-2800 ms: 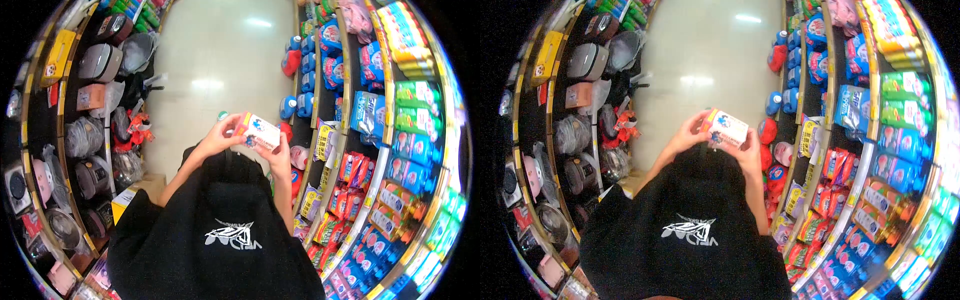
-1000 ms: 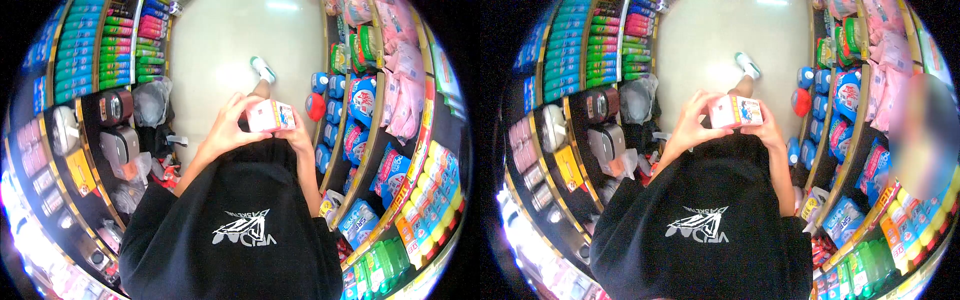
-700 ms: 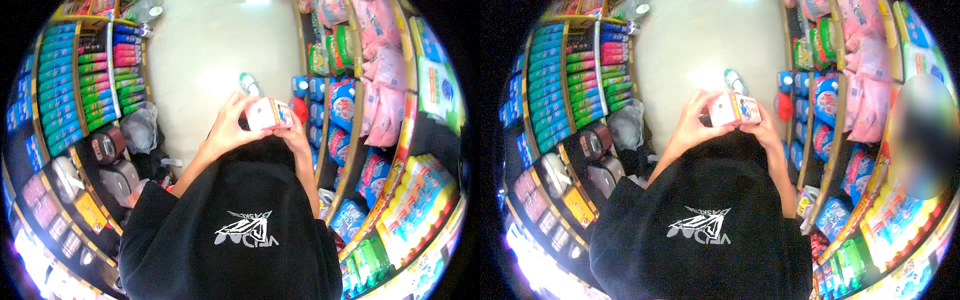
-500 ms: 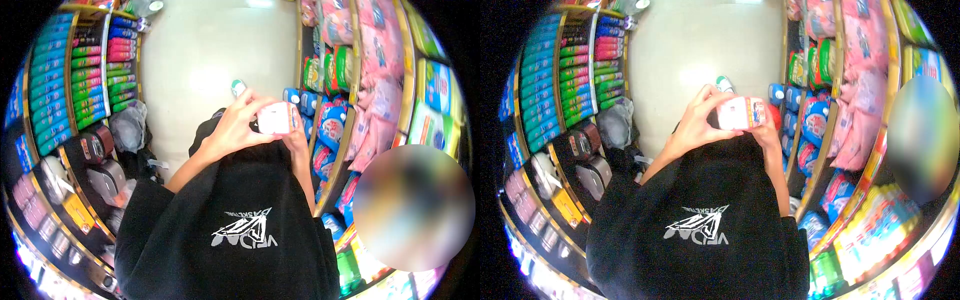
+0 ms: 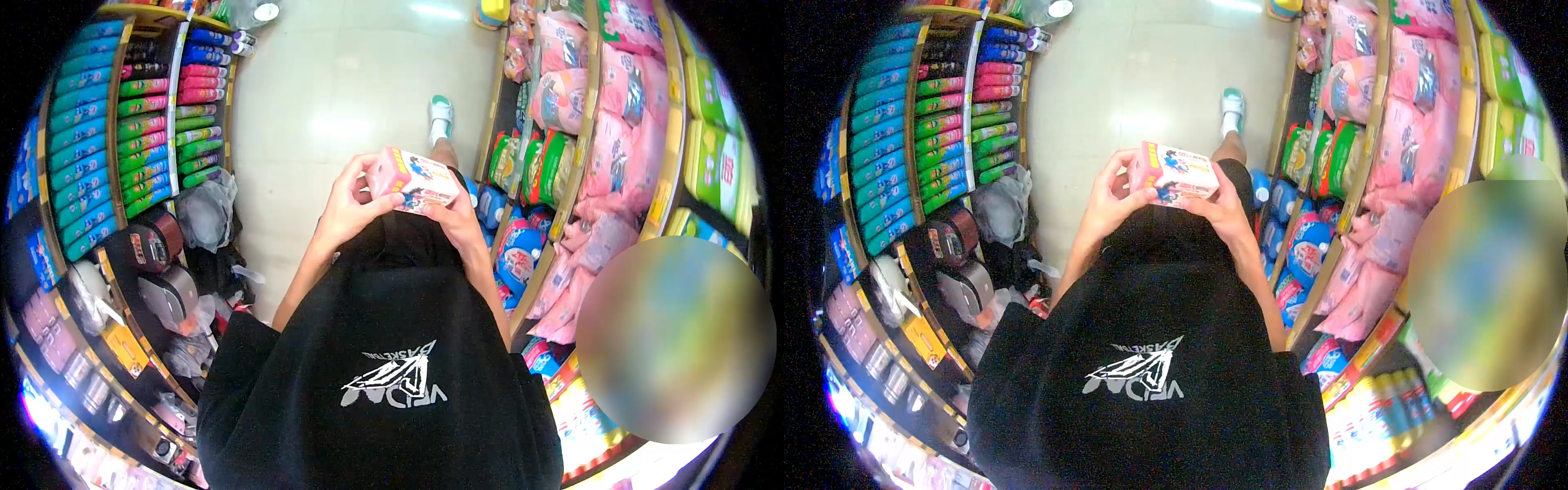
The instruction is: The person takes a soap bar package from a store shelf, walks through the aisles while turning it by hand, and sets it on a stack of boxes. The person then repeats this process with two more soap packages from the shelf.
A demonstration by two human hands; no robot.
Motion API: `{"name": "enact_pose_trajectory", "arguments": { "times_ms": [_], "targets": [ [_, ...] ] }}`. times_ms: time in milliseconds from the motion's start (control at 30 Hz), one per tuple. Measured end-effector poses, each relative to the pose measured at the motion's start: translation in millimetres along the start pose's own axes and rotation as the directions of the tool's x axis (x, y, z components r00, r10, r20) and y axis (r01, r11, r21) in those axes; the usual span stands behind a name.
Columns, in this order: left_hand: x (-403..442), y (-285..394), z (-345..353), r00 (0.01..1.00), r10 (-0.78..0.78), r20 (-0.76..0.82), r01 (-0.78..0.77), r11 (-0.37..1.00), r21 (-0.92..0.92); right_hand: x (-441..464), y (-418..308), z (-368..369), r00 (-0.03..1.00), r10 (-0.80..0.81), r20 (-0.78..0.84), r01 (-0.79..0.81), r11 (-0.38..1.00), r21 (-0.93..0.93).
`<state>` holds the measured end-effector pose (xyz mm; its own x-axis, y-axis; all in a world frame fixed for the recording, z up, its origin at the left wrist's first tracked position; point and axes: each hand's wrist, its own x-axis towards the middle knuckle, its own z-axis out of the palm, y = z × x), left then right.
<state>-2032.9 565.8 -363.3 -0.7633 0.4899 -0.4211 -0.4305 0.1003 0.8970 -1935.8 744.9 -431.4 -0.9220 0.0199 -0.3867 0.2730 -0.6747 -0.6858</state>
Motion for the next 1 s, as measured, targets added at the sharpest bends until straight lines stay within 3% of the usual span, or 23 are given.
{"name": "enact_pose_trajectory", "arguments": {
  "times_ms": [133,200,367,533,833,1000],
  "targets": [
    [50,4,1,0.996,0.021,-0.083,-0.024,0.999,-0.035,54,-51,-5,0.991,0.133,0.018,-0.13,0.985,-0.113],
    [77,17,8,0.988,-0.039,-0.15,0.022,0.993,-0.116,89,-83,-11,0.976,0.218,0.007,-0.213,0.959,-0.185],
    [143,49,34,0.948,-0.026,-0.317,-0.036,0.981,-0.189,166,-146,-28,0.977,0.178,0.119,-0.136,0.945,-0.297],
    [194,70,55,0.944,-0.04,-0.326,-0.036,0.974,-0.225,216,-191,-52,0.965,0.243,0.101,-0.2,0.926,-0.32],
    [256,90,53,0.941,-0.206,-0.268,0.142,0.961,-0.239,256,-224,-66,0.941,0.332,0.066,-0.315,0.93,-0.19],
    [311,107,33,0.957,-0.218,-0.191,0.171,0.957,-0.234,298,-224,-69,0.957,0.289,-0.017,-0.288,0.948,-0.135]
  ]
}}
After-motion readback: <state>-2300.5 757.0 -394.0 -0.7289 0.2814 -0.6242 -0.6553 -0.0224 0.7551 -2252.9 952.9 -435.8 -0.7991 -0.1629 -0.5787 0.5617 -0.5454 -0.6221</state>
